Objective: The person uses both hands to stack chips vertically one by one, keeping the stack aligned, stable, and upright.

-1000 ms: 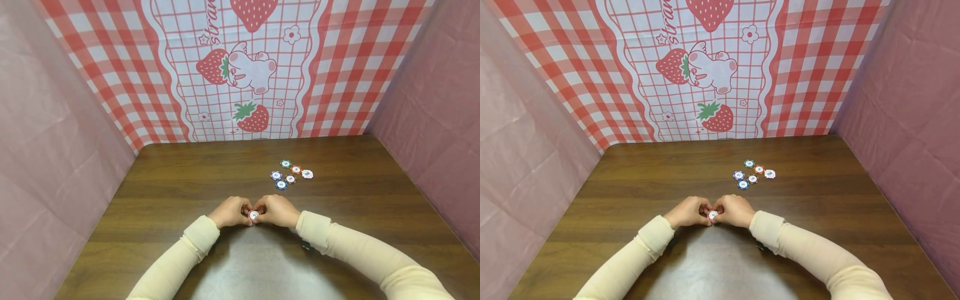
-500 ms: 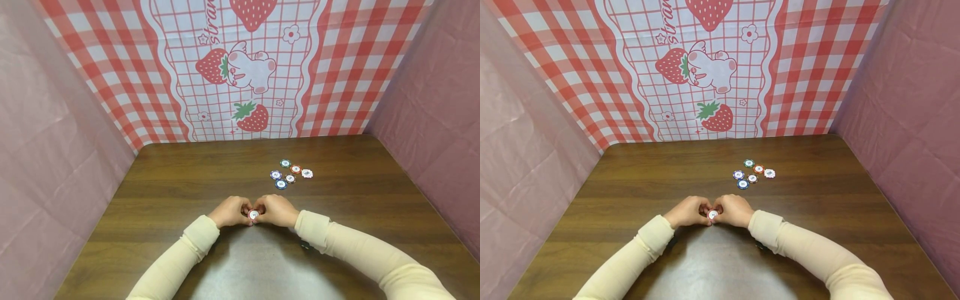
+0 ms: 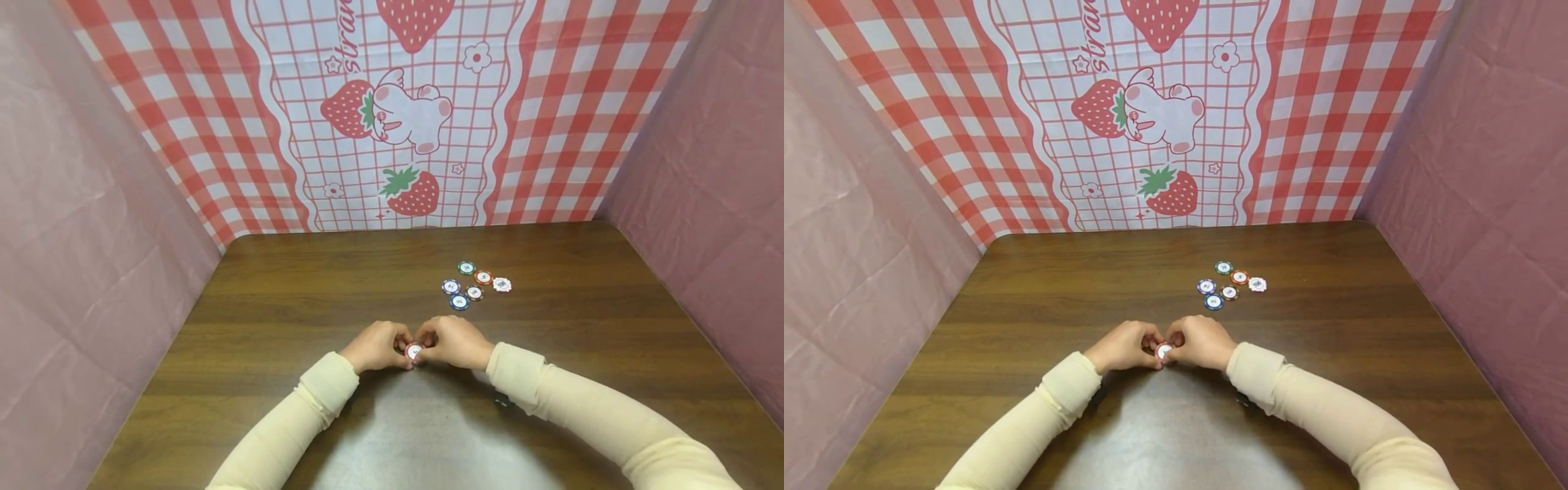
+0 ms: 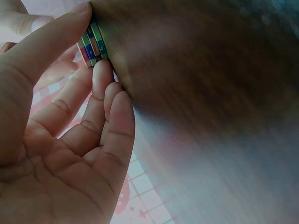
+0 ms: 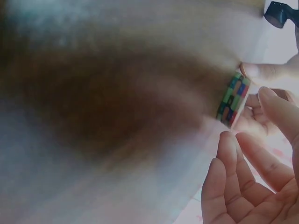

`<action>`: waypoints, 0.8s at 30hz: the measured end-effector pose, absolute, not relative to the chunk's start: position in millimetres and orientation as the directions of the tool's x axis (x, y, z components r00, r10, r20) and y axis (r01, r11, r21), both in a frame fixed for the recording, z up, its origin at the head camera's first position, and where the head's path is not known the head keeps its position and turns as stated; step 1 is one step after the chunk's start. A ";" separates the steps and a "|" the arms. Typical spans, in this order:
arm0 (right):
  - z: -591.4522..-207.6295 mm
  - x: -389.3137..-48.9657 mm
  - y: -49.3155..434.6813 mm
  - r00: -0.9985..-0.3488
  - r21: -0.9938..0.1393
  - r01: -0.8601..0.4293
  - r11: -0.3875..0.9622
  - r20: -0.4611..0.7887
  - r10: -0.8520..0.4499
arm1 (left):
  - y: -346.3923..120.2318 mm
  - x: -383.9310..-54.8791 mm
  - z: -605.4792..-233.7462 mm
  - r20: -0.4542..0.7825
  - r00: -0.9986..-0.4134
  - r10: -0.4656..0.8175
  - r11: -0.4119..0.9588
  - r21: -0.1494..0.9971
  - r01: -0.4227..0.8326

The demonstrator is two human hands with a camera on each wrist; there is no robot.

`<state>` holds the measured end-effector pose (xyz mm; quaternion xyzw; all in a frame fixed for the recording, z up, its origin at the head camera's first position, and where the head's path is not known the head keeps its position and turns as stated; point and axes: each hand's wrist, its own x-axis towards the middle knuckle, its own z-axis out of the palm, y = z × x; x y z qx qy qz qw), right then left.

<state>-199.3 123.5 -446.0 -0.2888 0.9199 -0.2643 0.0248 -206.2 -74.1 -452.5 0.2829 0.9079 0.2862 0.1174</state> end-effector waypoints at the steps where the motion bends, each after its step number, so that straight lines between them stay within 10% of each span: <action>1: -444.9 -199.8 124.6 -0.835 -0.506 -0.514 0.692 0.110 -0.539 | -74.1 -206.2 -452.3 -0.053 -0.813 0.580 0.677 0.585 0.446; 24: -417.0 -224.8 166.0 -0.927 -0.714 -0.371 0.594 0.241 -0.288 | -74.2 -206.7 -453.0 -0.045 -0.812 0.581 0.677 0.581 0.452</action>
